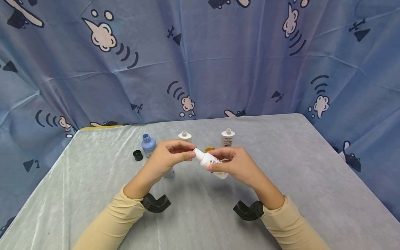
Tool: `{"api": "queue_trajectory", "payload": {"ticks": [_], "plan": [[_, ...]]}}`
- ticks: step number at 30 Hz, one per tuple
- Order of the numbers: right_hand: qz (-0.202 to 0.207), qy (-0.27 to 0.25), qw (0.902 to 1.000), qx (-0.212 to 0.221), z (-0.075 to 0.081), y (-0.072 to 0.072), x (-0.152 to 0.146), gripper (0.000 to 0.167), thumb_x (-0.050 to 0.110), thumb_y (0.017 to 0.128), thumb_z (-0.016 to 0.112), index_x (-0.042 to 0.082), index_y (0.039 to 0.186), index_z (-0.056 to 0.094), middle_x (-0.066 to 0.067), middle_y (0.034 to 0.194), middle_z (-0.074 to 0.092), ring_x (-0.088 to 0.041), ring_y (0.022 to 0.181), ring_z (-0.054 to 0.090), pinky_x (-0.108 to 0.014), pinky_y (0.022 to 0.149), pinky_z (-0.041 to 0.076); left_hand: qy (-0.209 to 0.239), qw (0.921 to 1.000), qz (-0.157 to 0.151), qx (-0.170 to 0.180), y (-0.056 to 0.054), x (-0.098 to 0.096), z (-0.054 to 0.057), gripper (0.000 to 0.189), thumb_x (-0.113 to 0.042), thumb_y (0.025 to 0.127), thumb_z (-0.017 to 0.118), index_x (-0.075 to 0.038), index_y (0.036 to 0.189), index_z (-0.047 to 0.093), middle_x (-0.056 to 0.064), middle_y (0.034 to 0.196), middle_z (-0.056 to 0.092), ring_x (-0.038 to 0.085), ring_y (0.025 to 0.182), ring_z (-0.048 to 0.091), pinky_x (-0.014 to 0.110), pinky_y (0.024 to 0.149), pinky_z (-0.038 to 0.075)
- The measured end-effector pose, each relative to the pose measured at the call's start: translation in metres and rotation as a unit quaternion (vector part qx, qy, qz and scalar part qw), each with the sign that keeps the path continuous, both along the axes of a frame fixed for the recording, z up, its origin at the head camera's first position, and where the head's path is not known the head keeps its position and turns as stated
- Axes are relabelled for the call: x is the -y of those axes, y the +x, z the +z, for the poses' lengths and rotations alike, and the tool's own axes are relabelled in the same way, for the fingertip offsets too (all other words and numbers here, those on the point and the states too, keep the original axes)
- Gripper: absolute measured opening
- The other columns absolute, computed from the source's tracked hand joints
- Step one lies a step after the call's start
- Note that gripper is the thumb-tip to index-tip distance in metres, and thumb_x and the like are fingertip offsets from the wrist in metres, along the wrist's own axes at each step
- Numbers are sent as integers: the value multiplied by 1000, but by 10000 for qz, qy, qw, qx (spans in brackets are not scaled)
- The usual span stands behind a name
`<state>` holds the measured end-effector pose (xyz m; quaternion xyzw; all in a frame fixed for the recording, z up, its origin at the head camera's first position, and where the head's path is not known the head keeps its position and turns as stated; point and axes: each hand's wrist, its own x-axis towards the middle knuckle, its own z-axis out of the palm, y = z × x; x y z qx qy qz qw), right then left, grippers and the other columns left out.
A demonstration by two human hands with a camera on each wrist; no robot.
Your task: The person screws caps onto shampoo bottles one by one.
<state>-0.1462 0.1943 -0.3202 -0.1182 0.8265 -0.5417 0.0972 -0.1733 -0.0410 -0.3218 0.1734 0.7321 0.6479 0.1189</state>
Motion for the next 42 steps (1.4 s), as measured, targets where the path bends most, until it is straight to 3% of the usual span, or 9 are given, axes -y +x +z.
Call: {"api": "queue_trajectory", "payload": {"ticks": [16, 23, 28, 32, 38, 42], "plan": [[21, -39, 9999, 103, -1, -1, -1, 46, 19, 82, 81, -3, 120, 68, -15, 109, 70, -12, 85, 70, -31, 72, 59, -60, 9984, -444, -343, 0, 3, 0, 31, -8, 88, 74, -2, 118, 71, 14, 120, 71, 12, 96, 71, 29, 89, 58], [56, -146, 9999, 72, -4, -3, 1, 44, 16, 82, 81, -5, 119, 67, -13, 106, 71, -11, 84, 70, -31, 71, 60, 114, 9992, -382, 12, 1, 5, 4, 47, -7, 84, 78, -9, 129, 67, 7, 130, 68, 19, 119, 65, 31, 93, 58], [62, -113, 9999, 68, -4, -2, 1, 45, 17, 82, 81, -4, 119, 67, -17, 109, 70, -12, 84, 71, -30, 71, 60, -97, 9999, -32, 51, 1, 3, 4, 37, -15, 84, 80, -8, 119, 72, 7, 114, 74, 11, 99, 70, 29, 88, 58], [66, -78, 9999, 67, -4, -1, 1, 45, 19, 83, 81, -3, 120, 67, -18, 112, 70, -12, 85, 71, -30, 72, 59, -126, 9999, 12, 32, 0, 0, 1, 29, -15, 85, 79, -3, 112, 73, 11, 104, 75, 11, 85, 69, 31, 83, 60], [83, -74, 9999, 96, -3, -1, 1, 45, 20, 83, 81, -2, 121, 67, -18, 114, 70, -11, 85, 72, -29, 72, 60, -40, 10000, -78, 39, 0, 0, 0, 27, -13, 86, 77, -2, 111, 73, 12, 104, 74, 15, 87, 70, 34, 84, 60], [92, -122, 9998, 128, -3, -1, 0, 45, 18, 83, 81, -3, 121, 67, -18, 113, 71, -11, 85, 72, -30, 72, 60, -107, 9998, -140, -83, 1, 1, 1, 29, -13, 86, 77, -2, 113, 73, 12, 106, 74, 10, 88, 69, 29, 84, 58]]}}
